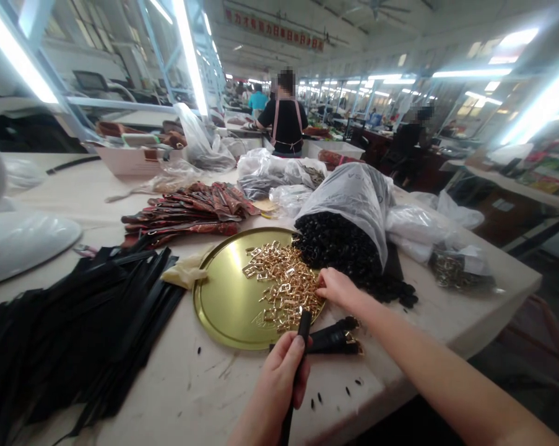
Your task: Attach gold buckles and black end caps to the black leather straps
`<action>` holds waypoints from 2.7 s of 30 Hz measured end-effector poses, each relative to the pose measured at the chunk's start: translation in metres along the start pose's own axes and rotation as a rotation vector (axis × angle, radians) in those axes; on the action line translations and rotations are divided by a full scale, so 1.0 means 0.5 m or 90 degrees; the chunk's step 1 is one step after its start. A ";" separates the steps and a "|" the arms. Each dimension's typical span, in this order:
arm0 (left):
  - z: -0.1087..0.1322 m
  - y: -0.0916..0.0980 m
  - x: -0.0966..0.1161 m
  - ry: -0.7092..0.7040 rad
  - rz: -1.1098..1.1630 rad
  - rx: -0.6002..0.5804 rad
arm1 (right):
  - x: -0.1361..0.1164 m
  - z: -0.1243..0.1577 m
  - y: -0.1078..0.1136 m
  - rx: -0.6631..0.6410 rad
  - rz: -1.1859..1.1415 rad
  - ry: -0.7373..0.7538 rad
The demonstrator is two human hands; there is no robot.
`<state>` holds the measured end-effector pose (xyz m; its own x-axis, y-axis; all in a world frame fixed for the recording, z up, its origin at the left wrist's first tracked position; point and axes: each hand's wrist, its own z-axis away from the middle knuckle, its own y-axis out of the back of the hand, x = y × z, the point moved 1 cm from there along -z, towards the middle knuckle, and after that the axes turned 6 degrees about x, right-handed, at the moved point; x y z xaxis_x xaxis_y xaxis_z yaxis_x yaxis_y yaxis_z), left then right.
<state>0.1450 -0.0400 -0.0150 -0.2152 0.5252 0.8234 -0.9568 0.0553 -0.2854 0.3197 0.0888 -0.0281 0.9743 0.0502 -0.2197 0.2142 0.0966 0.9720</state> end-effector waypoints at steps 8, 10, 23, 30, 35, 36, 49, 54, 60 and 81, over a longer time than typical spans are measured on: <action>0.032 -0.005 -0.006 -0.054 -0.006 0.003 | -0.015 0.012 0.006 -0.025 0.029 0.022; 0.040 -0.009 -0.007 -0.062 0.001 0.008 | -0.018 0.024 0.006 -0.005 0.037 0.023; 0.040 -0.009 -0.029 -0.117 0.021 -0.001 | -0.038 0.015 0.014 0.042 0.079 -0.013; 0.018 -0.008 -0.023 -0.076 0.013 0.014 | -0.044 -0.042 0.011 -0.044 0.017 -0.039; 0.018 -0.004 -0.005 -0.050 -0.007 0.026 | -0.034 -0.044 0.049 -0.036 -0.121 -0.018; 0.019 -0.004 0.000 -0.057 -0.003 0.027 | -0.031 -0.031 0.059 -0.025 -0.160 -0.008; 0.027 -0.037 -0.009 -0.147 0.003 0.032 | -0.086 0.263 0.043 -0.050 -1.231 -0.186; 0.056 -0.057 -0.024 -0.140 -0.030 -0.030 | -0.081 0.302 0.025 0.021 -1.343 -0.215; 0.090 -0.081 -0.030 -0.125 -0.103 -0.076 | -0.064 0.355 0.020 0.048 -1.304 -0.168; 0.119 -0.089 -0.027 -0.330 -0.427 -0.061 | -0.063 0.412 0.000 0.193 -0.971 -0.071</action>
<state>0.1789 -0.1003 0.0157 0.3065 -0.0979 0.9468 -0.8981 0.2998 0.3218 0.3032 -0.1176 -0.0037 -0.1734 0.0227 -0.9846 0.9617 -0.2117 -0.1742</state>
